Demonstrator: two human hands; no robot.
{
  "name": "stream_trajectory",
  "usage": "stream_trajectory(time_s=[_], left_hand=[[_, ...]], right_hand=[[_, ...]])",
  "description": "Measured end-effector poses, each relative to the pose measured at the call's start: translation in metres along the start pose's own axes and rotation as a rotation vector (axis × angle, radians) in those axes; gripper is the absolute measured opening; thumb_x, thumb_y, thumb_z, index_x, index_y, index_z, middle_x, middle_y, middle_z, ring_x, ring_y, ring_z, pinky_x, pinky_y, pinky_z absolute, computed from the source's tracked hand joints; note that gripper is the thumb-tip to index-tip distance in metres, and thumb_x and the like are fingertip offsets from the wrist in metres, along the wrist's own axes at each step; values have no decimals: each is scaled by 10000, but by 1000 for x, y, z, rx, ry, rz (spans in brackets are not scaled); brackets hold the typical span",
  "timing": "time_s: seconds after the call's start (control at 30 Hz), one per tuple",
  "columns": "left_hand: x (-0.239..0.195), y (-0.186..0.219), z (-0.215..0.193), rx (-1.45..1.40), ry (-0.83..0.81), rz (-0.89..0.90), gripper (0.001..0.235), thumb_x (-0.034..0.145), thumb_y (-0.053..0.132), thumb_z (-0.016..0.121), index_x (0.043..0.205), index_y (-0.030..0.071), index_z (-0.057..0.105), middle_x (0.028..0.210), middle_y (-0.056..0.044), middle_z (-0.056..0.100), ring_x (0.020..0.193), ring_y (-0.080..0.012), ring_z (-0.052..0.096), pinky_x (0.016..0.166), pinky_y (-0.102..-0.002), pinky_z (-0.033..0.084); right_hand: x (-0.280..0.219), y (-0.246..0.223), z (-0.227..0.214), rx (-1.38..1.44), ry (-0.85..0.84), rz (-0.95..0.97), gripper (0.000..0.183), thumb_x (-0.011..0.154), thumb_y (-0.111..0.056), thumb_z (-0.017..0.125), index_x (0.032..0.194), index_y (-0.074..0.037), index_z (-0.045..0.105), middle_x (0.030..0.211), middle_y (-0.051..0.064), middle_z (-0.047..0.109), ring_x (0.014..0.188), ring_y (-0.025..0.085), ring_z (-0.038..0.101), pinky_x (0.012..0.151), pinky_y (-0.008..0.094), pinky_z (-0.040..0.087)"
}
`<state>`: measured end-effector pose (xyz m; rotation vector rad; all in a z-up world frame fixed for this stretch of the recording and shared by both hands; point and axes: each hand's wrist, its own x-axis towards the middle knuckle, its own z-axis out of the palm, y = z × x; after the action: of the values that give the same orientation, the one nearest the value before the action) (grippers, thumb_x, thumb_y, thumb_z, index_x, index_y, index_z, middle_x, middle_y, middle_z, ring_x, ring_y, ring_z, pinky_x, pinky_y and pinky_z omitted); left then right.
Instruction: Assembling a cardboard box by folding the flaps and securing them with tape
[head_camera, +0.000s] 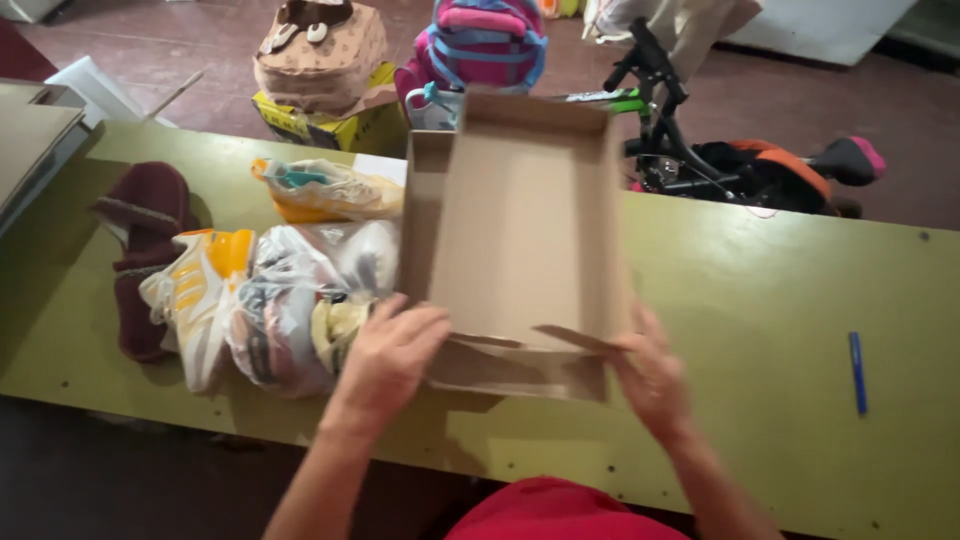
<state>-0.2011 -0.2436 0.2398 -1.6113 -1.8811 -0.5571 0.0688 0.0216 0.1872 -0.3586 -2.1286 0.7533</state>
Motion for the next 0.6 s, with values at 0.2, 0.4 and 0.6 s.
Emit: stream_trajectory(time_s=[0.2, 0.4, 0.6], left_hand=[[89, 154, 52, -342, 23, 153, 166, 807, -11, 724, 883, 124, 668, 828, -44, 640, 698, -258, 572, 604, -400, 453], [67, 273, 184, -338, -106, 71, 166, 824, 87, 707, 896, 191, 599, 766, -30, 527, 646, -245, 516, 491, -365, 410], [49, 306, 223, -332, -166, 8, 140, 875, 186, 675, 792, 162, 565, 740, -30, 554, 654, -261, 543, 527, -398, 430]], right_hand=[[-59, 64, -157, -287, -44, 106, 157, 921, -109, 724, 1072, -78, 755, 1388, 188, 663, 1308, 334, 615, 1114, 421, 465], [-154, 212, -214, -419, -182, 286, 229, 919, -226, 718, 1135, -180, 783, 1406, 196, 679, 1412, 301, 607, 1095, 392, 497], [-167, 258, -206, -416, -215, 153, 301, 886, -133, 685, 1177, -191, 733, 1576, 151, 498, 1403, 322, 519, 1196, 404, 400]])
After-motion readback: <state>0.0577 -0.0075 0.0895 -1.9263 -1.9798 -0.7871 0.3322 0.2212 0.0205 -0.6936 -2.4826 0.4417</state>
